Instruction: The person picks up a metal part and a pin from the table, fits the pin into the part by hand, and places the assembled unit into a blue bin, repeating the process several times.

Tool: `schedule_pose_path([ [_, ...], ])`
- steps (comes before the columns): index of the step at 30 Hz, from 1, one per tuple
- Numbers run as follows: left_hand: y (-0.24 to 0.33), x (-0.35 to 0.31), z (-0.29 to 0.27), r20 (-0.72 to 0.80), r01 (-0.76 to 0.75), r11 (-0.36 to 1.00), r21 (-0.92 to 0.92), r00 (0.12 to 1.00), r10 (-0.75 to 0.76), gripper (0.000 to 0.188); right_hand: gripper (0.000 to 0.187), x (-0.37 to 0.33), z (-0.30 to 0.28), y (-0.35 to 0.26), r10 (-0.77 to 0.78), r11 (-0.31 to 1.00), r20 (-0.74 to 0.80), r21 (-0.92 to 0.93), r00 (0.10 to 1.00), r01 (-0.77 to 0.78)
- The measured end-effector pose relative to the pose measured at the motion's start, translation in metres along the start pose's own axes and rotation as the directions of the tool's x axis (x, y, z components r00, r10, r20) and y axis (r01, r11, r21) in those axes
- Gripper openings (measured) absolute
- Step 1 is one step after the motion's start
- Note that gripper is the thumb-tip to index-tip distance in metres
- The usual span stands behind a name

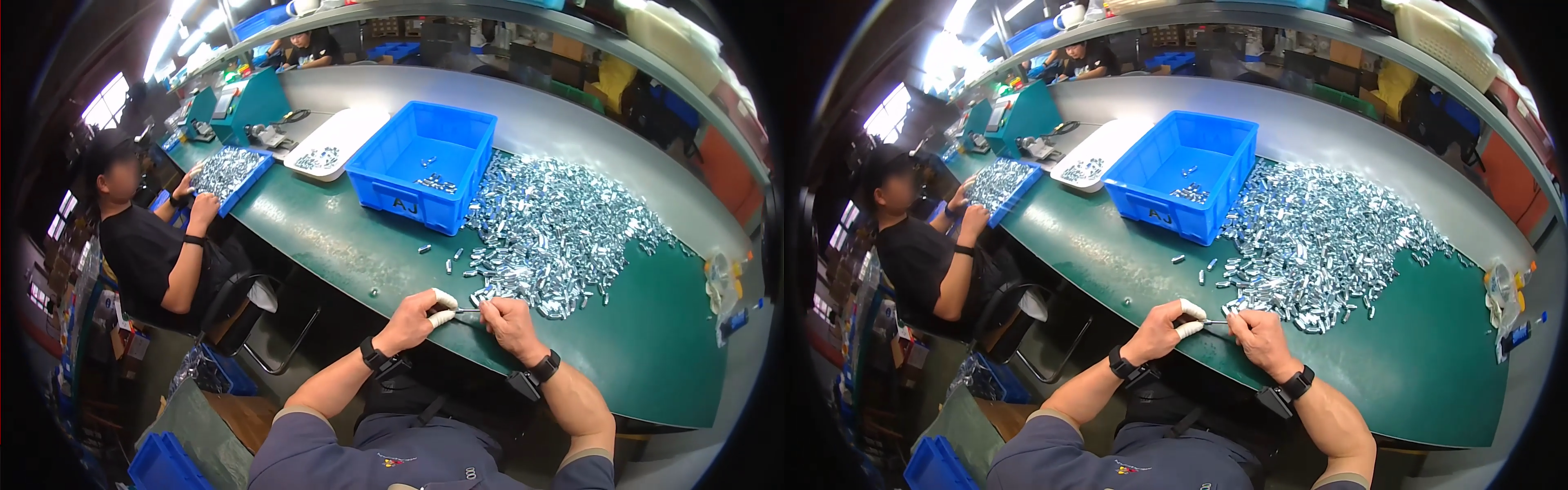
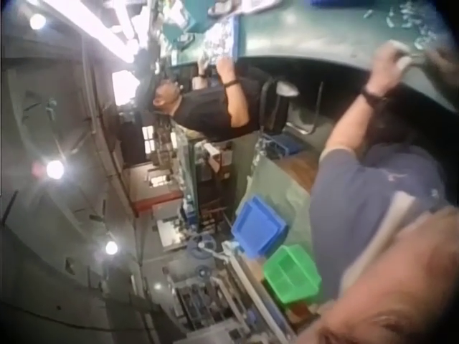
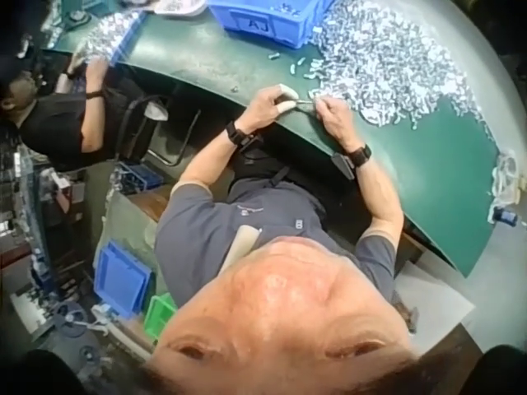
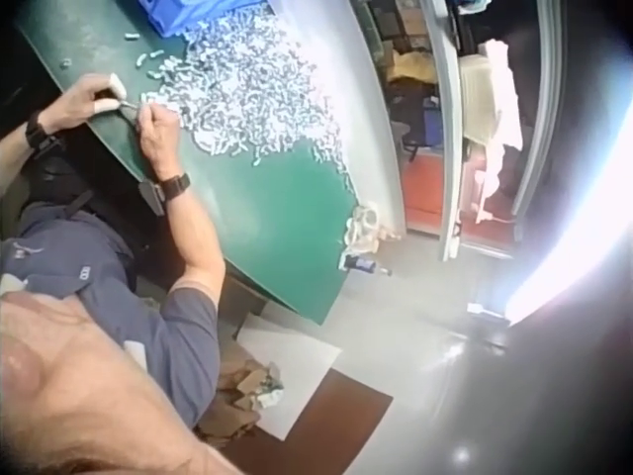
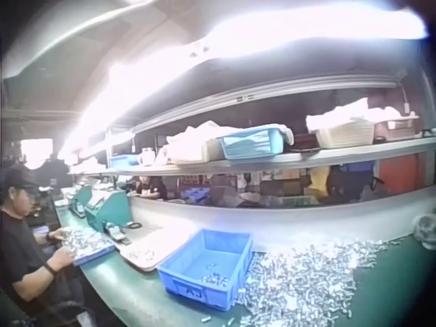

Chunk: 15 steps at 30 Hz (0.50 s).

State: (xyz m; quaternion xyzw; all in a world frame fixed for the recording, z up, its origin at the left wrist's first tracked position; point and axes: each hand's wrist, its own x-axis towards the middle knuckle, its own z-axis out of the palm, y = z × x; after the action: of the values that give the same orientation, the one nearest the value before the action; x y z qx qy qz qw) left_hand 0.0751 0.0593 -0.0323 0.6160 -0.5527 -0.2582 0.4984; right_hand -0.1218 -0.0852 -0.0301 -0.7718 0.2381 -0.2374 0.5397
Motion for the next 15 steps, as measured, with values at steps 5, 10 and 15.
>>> schedule_pose_path([
  [5,-0.001,0.017,-0.021,-0.108,0.011,1.0,-0.026,0.994,-0.013,0.014,0.037,0.002,-0.001,0.0,0.008,0.991,-0.125,0.13,0.992,0.009],
  [10,0.032,0.092,-0.067,-0.294,-0.255,0.911,0.325,0.888,0.353,0.015,0.038,0.0,-0.002,-0.003,-0.003,0.995,-0.071,0.099,0.997,0.01],
  [15,0.033,0.163,-0.098,-0.25,-0.149,0.784,0.603,0.898,0.363,0.018,0.038,0.0,0.001,-0.002,0.002,0.992,-0.078,0.128,0.997,0.008],
])
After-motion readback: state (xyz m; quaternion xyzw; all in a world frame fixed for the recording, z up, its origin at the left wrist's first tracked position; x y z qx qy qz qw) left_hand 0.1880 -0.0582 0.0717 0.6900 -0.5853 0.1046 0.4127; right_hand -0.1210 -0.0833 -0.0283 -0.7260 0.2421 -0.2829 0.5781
